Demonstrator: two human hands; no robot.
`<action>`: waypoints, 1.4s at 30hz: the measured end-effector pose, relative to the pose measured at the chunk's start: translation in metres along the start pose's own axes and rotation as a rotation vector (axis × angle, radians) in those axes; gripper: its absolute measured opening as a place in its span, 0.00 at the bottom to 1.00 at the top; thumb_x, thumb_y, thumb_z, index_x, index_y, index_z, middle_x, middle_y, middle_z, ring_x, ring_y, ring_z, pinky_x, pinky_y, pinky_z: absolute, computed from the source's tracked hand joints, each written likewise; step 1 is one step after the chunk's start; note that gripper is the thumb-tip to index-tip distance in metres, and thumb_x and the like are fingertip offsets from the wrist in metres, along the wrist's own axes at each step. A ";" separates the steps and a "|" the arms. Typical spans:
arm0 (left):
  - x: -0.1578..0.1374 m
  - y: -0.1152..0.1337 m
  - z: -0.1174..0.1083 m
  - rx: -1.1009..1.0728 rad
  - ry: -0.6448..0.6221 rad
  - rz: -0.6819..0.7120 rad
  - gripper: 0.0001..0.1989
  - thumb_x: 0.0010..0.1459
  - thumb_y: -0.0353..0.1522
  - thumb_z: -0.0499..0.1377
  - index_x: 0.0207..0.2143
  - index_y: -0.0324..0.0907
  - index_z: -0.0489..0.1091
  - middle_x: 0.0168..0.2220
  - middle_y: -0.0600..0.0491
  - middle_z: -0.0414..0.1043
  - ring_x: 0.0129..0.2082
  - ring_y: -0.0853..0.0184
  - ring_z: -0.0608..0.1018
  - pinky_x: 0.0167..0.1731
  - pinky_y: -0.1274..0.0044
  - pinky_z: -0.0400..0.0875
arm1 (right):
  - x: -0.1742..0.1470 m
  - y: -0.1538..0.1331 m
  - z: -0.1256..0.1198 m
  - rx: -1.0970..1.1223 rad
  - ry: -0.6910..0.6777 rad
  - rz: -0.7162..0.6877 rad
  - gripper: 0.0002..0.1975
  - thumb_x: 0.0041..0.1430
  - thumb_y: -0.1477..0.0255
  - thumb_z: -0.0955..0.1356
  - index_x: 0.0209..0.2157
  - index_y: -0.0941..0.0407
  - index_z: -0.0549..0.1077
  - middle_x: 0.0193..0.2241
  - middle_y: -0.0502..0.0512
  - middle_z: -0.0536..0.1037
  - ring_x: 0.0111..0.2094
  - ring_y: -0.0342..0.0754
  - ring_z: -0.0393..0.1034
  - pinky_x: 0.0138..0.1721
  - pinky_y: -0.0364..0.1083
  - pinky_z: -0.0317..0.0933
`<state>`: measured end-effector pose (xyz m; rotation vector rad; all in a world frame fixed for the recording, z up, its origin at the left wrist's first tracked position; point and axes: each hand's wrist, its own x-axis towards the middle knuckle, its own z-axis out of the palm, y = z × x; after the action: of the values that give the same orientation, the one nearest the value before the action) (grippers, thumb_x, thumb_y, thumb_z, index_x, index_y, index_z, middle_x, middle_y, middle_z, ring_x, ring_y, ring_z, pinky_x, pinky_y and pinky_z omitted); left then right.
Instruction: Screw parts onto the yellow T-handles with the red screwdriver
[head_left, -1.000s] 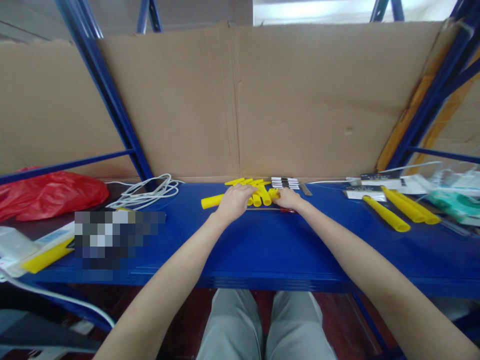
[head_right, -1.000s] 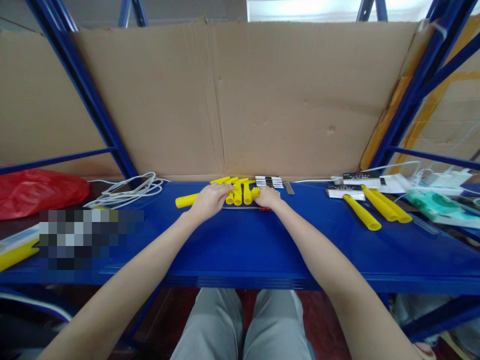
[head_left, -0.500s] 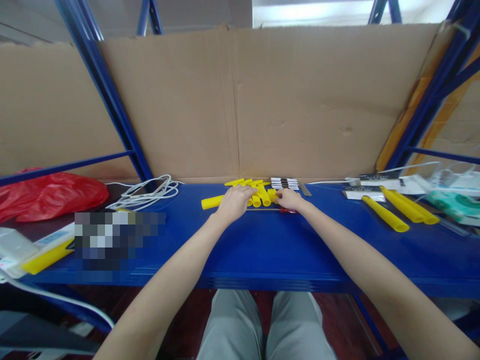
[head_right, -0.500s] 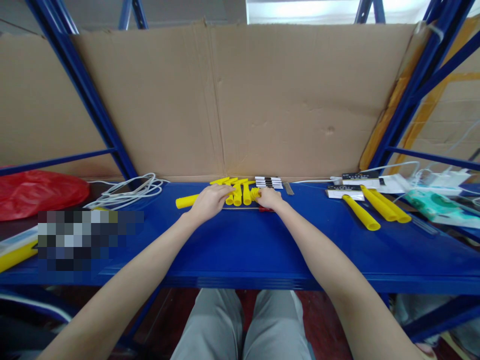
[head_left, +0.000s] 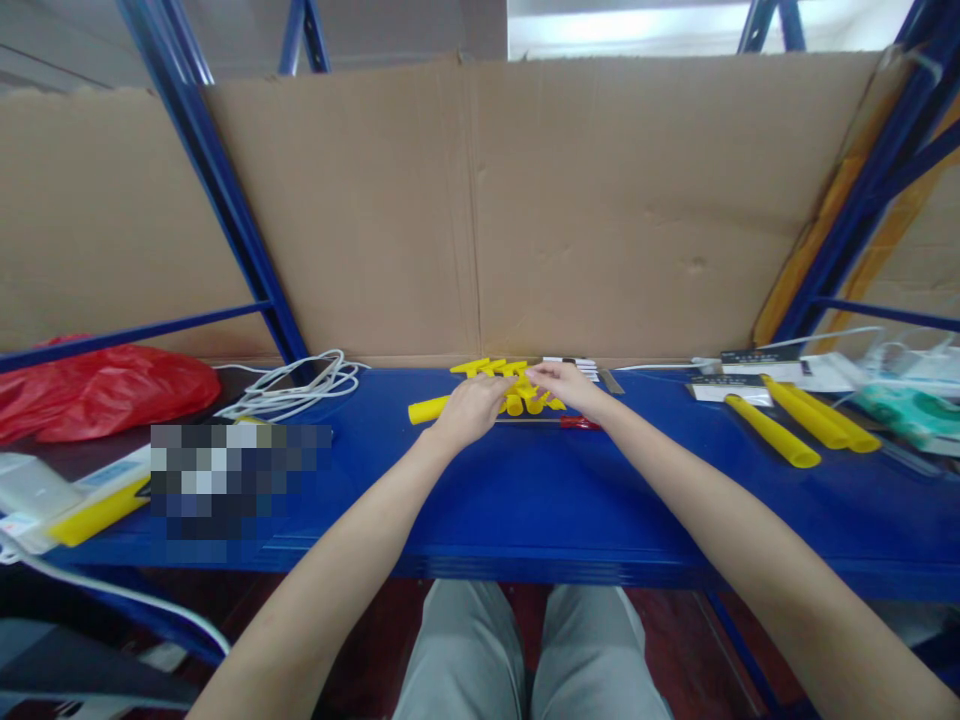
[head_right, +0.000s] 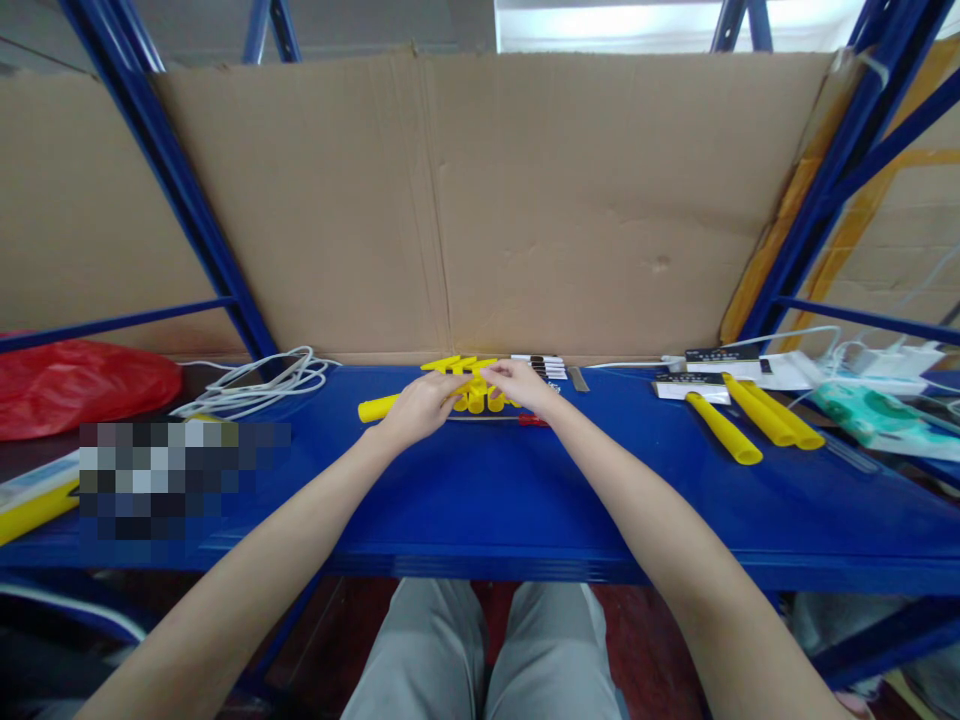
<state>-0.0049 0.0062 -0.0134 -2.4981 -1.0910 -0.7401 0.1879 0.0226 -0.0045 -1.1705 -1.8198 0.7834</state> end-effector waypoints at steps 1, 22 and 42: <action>0.000 0.001 -0.001 0.006 -0.012 -0.026 0.20 0.57 0.23 0.52 0.52 0.41 0.69 0.45 0.46 0.76 0.45 0.61 0.77 0.46 0.68 0.71 | -0.002 -0.004 0.004 0.118 -0.070 0.028 0.10 0.59 0.69 0.65 0.39 0.58 0.75 0.33 0.56 0.80 0.29 0.44 0.73 0.30 0.42 0.66; -0.002 -0.024 0.010 -0.214 0.182 -0.381 0.23 0.57 0.28 0.53 0.56 0.41 0.65 0.52 0.47 0.71 0.53 0.62 0.72 0.55 0.71 0.65 | 0.007 0.010 -0.017 0.438 0.355 0.047 0.14 0.63 0.70 0.62 0.49 0.55 0.66 0.35 0.53 0.78 0.19 0.36 0.68 0.20 0.36 0.61; -0.009 -0.080 0.044 -0.395 -0.206 -0.805 0.31 0.55 0.37 0.58 0.61 0.41 0.59 0.60 0.45 0.62 0.61 0.59 0.64 0.57 0.74 0.58 | 0.010 0.026 -0.025 0.198 0.346 0.101 0.06 0.53 0.81 0.65 0.31 0.58 0.71 0.26 0.50 0.76 0.17 0.35 0.64 0.17 0.35 0.57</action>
<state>-0.0555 0.0746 -0.0484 -2.4279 -2.2764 -0.9822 0.2181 0.0438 -0.0112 -1.1919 -1.3777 0.7471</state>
